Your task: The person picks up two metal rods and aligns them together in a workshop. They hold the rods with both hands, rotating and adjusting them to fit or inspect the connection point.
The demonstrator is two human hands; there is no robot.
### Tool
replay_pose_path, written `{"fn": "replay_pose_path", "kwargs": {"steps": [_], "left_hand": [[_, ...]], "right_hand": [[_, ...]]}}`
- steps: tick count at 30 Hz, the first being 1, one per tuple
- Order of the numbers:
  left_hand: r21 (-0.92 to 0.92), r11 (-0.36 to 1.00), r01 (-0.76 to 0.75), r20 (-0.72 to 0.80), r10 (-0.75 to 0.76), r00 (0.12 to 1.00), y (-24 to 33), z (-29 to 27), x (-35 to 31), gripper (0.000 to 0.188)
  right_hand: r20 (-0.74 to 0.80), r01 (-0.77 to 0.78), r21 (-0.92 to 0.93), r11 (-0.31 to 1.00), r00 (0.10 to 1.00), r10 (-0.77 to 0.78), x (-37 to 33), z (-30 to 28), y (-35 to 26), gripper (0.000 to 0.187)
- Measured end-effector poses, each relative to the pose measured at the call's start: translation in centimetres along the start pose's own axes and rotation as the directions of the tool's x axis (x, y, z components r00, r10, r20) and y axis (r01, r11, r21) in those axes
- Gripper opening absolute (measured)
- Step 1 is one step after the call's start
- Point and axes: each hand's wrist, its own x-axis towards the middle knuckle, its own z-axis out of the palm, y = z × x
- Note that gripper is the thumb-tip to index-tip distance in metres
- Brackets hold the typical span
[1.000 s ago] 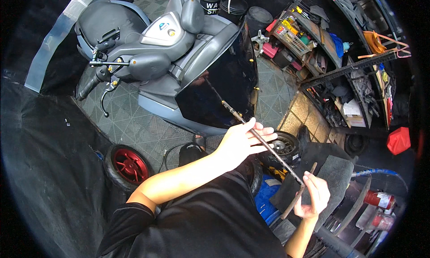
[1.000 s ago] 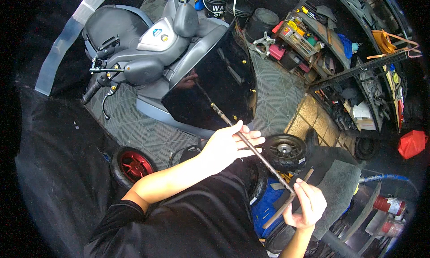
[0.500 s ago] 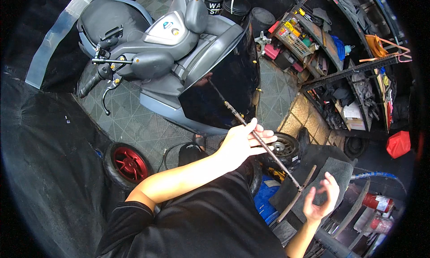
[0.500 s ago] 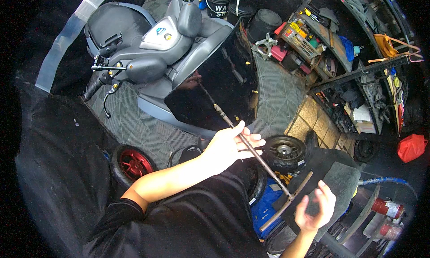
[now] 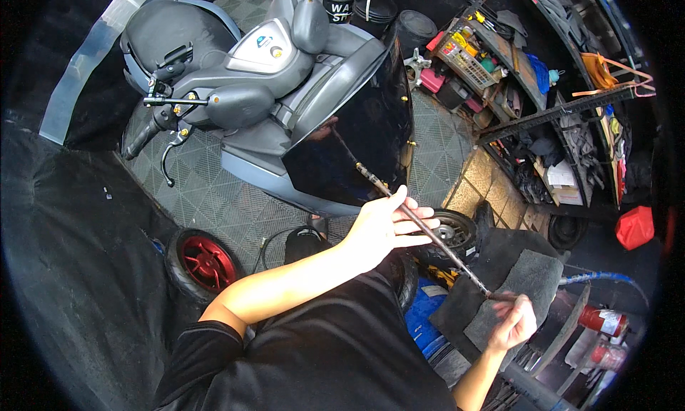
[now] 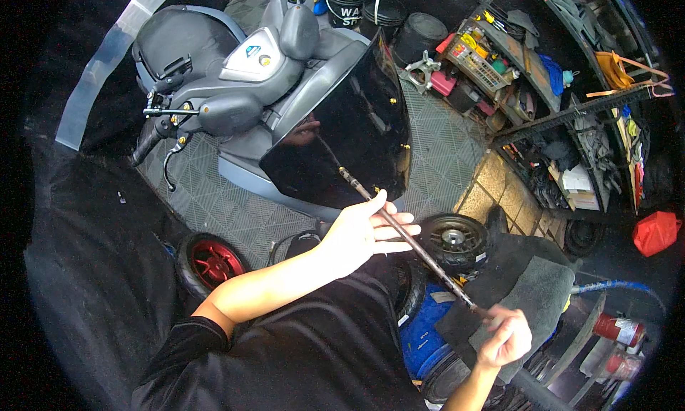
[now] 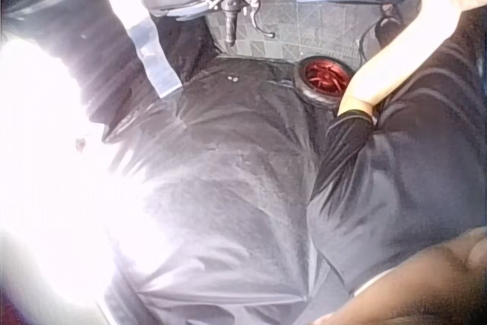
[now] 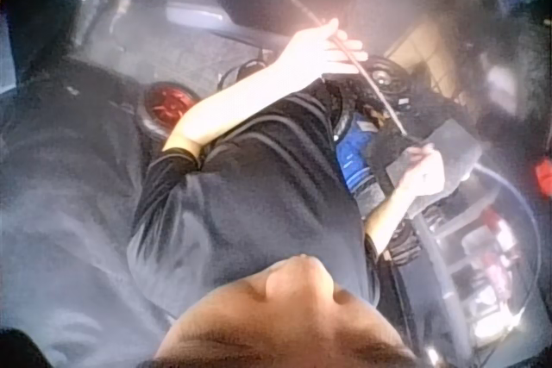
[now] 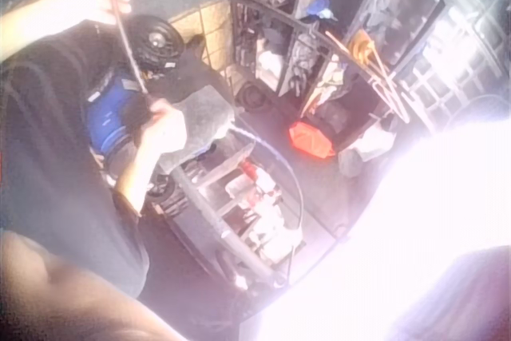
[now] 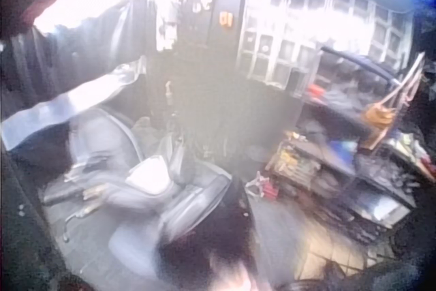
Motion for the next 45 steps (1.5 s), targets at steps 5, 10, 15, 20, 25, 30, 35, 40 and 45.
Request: {"fn": "replay_pose_path", "kwargs": {"steps": [5,10,15,20,25,30,35,40,45], "left_hand": [[0.028,1.0,-0.002,-0.02,0.002,1.0,-0.3,-0.3,0.3,0.036],[0.049,0.999,-0.023,-0.026,0.024,0.999,-0.3,-0.5,0.3,0.037],[0.047,0.999,-0.024,-0.062,0.026,0.998,-0.2,-0.3,0.1,0.034],[-0.016,1.0,0.003,-0.091,-0.005,0.996,-0.5,-0.2,0.5,0.031],[-0.151,0.988,-0.029,-0.003,0.029,1.0,-1.5,-1.1,1.5,0.032],[-0.142,0.99,-0.019,-0.019,0.017,1.0,-1.2,-1.0,0.9,0.034],[-0.11,0.994,-0.012,-0.03,0.009,1.0,-1.1,-1.0,0.7,0.034],[-0.113,0.993,-0.02,-0.024,0.018,1.0,-1.1,-0.9,0.8,0.033],[-0.102,0.995,-0.018,-0.06,0.012,0.998,-1.0,-0.9,0.6,0.032]], "right_hand": [[0.263,0.279,-0.222,0.934,0.94,-0.218,2.5,0.7,-1.4,0.061],[0.219,0.299,-0.154,0.942,0.94,-0.263,0.7,1.6,0.1,0.088],[0.192,0.486,-0.303,0.82,0.874,-0.447,-0.8,1.1,2.6,0.067],[0.195,0.52,-0.467,0.715,0.849,-0.49,-1.4,1.3,2.6,0.03],[0.373,0.484,-0.395,0.781,0.861,-0.346,0.3,2.2,-0.4,0.057],[0.076,0.197,-0.174,0.965,0.98,-0.186,-0.4,2.7,0.1,0.05],[-0.035,0.382,-0.379,0.843,0.904,-0.426,-1.5,1.0,3.0,0.065],[0.106,0.535,-0.471,0.702,0.824,-0.557,-2.9,2.6,3.1,0.056],[0.148,0.468,-0.605,0.644,0.861,-0.487,-1.2,3.5,-0.5,0.04]]}}
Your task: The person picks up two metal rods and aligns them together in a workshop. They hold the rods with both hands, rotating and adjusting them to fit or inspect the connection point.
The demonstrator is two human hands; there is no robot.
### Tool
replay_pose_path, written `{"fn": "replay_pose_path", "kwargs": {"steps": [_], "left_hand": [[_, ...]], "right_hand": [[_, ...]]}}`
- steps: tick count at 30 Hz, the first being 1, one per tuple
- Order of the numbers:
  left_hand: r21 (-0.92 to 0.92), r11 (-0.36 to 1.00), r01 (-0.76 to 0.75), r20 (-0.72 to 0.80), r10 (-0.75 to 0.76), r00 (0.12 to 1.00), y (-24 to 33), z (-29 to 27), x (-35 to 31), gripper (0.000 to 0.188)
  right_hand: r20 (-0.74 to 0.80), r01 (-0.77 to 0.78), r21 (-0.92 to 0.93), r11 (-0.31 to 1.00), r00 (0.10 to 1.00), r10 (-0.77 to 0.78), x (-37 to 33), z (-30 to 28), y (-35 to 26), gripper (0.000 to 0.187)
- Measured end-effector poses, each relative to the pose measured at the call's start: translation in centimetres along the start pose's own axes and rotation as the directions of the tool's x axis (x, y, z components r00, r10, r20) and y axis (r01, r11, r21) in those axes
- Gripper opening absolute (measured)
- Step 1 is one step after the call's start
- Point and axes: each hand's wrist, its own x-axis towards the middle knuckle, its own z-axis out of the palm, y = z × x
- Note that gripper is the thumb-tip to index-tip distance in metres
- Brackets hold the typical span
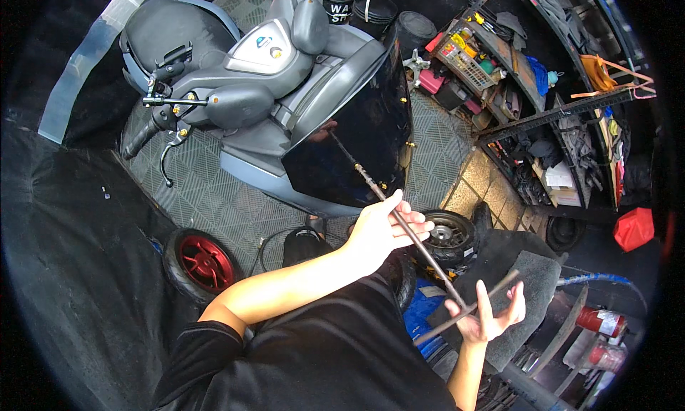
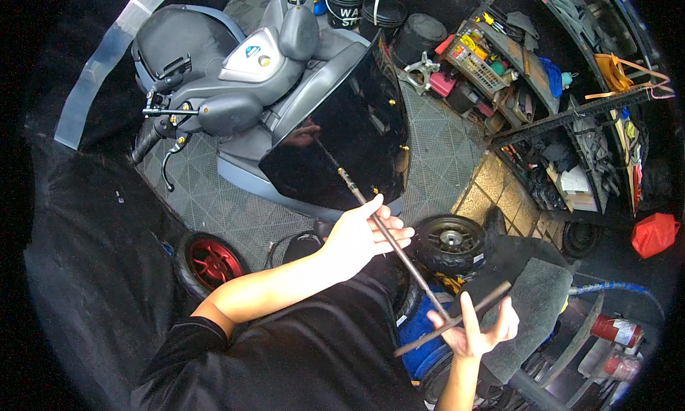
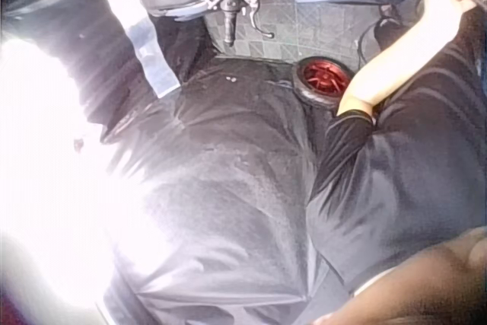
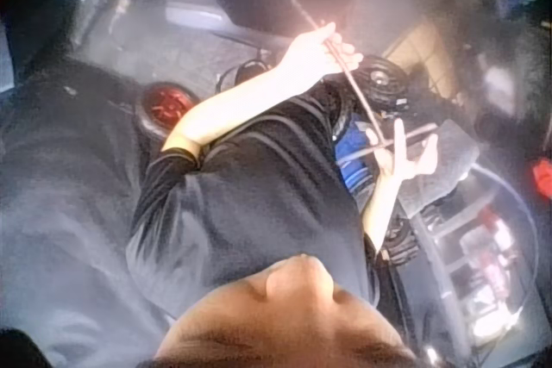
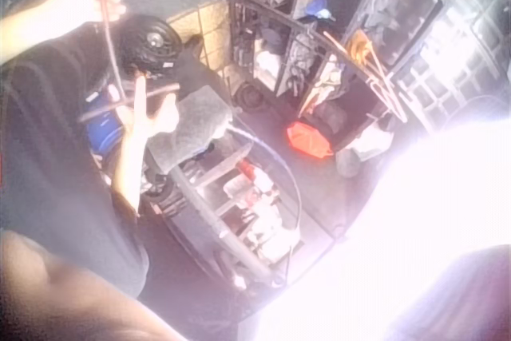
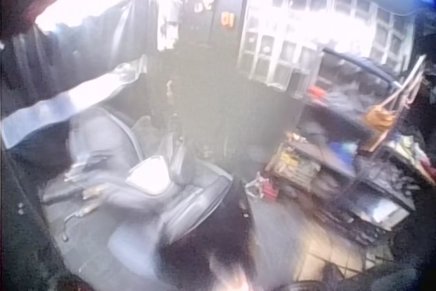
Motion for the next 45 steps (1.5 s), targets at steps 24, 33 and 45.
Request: {"fn": "replay_pose_path", "kwargs": {"steps": [24,33,45], "left_hand": [[0.066,0.997,-0.044,-0.005,0.044,0.999,0.1,0.4,-0.2,0.034],[0.133,0.985,-0.108,-0.009,0.11,0.994,-0.1,0.1,-0.3,0.033],[0.293,0.928,-0.23,0.004,0.24,0.971,-0.7,0.3,-1.0,0.031]], "right_hand": [[-0.13,0.063,0.028,0.998,0.99,-0.059,-3.0,2.1,1.8,0.058],[0.697,-0.811,0.579,0.087,0.547,0.465,1.3,0.4,-3.1,0.074],[0.741,-0.869,0.334,0.366,0.482,0.468,2.3,-2.9,2.3,0.067]]}}
